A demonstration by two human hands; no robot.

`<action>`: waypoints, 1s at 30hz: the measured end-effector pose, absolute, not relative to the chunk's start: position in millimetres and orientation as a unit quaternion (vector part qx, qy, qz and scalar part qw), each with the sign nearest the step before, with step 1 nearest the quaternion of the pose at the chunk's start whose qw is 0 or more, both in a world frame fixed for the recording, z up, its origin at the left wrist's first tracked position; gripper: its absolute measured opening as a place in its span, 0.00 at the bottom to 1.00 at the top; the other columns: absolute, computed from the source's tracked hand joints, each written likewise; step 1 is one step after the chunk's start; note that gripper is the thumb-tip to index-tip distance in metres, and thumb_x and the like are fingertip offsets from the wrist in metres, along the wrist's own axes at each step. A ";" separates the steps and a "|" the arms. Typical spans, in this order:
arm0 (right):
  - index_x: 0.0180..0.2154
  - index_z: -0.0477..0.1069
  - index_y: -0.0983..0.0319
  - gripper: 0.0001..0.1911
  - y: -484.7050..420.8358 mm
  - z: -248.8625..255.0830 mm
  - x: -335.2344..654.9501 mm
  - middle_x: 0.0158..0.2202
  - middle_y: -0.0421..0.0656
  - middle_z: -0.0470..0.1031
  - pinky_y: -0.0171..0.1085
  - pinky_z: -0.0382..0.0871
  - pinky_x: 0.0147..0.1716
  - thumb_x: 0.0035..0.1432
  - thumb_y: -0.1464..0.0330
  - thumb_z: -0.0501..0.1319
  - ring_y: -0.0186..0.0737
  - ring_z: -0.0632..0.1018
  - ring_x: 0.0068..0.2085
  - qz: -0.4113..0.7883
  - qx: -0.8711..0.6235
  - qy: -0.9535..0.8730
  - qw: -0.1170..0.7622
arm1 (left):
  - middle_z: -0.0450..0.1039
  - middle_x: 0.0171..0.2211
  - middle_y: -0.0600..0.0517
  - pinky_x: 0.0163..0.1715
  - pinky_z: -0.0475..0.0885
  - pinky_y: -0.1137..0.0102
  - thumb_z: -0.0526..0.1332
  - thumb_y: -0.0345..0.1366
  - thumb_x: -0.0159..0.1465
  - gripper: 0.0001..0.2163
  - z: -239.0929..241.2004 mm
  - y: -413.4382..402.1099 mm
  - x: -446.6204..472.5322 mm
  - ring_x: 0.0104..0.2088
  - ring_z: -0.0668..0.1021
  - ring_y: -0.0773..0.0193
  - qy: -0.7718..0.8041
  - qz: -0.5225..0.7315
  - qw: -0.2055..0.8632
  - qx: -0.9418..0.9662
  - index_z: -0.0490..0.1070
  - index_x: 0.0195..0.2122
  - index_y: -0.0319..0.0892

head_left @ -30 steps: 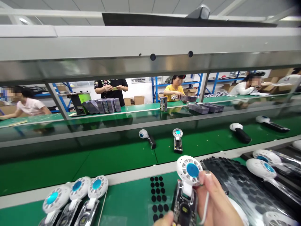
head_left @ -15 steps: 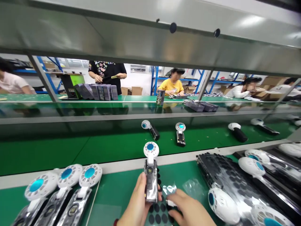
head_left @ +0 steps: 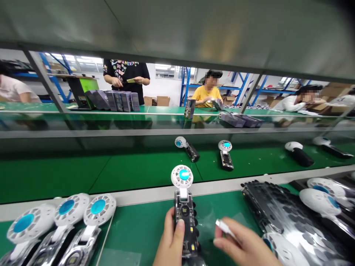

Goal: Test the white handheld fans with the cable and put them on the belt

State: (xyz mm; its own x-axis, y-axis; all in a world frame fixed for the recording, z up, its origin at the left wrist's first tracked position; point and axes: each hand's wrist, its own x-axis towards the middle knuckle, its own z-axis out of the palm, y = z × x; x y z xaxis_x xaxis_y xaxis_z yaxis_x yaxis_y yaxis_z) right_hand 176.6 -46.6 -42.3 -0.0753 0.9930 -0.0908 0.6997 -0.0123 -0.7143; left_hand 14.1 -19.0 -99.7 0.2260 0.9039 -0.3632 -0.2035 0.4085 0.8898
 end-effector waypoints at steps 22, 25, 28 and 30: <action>0.31 0.67 0.58 0.10 -20.9 -12.3 142.3 0.31 0.40 0.71 0.35 0.67 0.29 0.54 0.77 0.51 0.39 0.74 0.30 0.218 -0.607 -0.734 0.212 | 0.68 0.49 0.39 0.46 0.62 0.63 0.62 0.57 0.42 0.39 -94.2 -25.4 15.1 0.47 0.70 0.51 0.418 0.429 0.656 0.458 0.49 0.49 0.42; 0.31 0.67 0.58 0.11 -21.1 -12.1 142.6 0.31 0.40 0.71 0.35 0.68 0.28 0.54 0.77 0.50 0.39 0.74 0.30 0.204 -0.602 -0.746 0.198 | 0.68 0.48 0.39 0.46 0.61 0.62 0.62 0.57 0.41 0.39 -92.4 -24.8 14.9 0.47 0.70 0.50 0.414 0.426 0.659 0.461 0.49 0.49 0.41; 0.32 0.68 0.59 0.11 -21.4 -11.4 142.5 0.32 0.41 0.71 0.36 0.68 0.28 0.54 0.78 0.51 0.39 0.74 0.30 0.192 -0.603 -0.754 0.176 | 0.67 0.49 0.38 0.47 0.61 0.63 0.62 0.56 0.41 0.40 -92.5 -25.0 13.8 0.48 0.70 0.50 0.418 0.425 0.661 0.457 0.48 0.50 0.41; 0.33 0.68 0.59 0.11 -21.6 -12.3 141.9 0.32 0.41 0.72 0.36 0.68 0.27 0.53 0.78 0.51 0.40 0.74 0.30 0.178 -0.604 -0.758 0.169 | 0.68 0.49 0.38 0.47 0.61 0.63 0.63 0.55 0.41 0.40 -93.5 -25.6 12.7 0.48 0.70 0.50 0.426 0.416 0.664 0.453 0.48 0.50 0.40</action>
State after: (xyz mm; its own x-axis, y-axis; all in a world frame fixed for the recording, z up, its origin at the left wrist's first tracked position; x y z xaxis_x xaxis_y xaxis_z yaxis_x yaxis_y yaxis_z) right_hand 141.9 -21.6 -12.3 -0.2141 0.9759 0.0415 0.8553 0.2078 -0.4745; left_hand 12.7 -25.6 -93.5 0.2914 0.9379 -0.1881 -0.1667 0.2434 0.9555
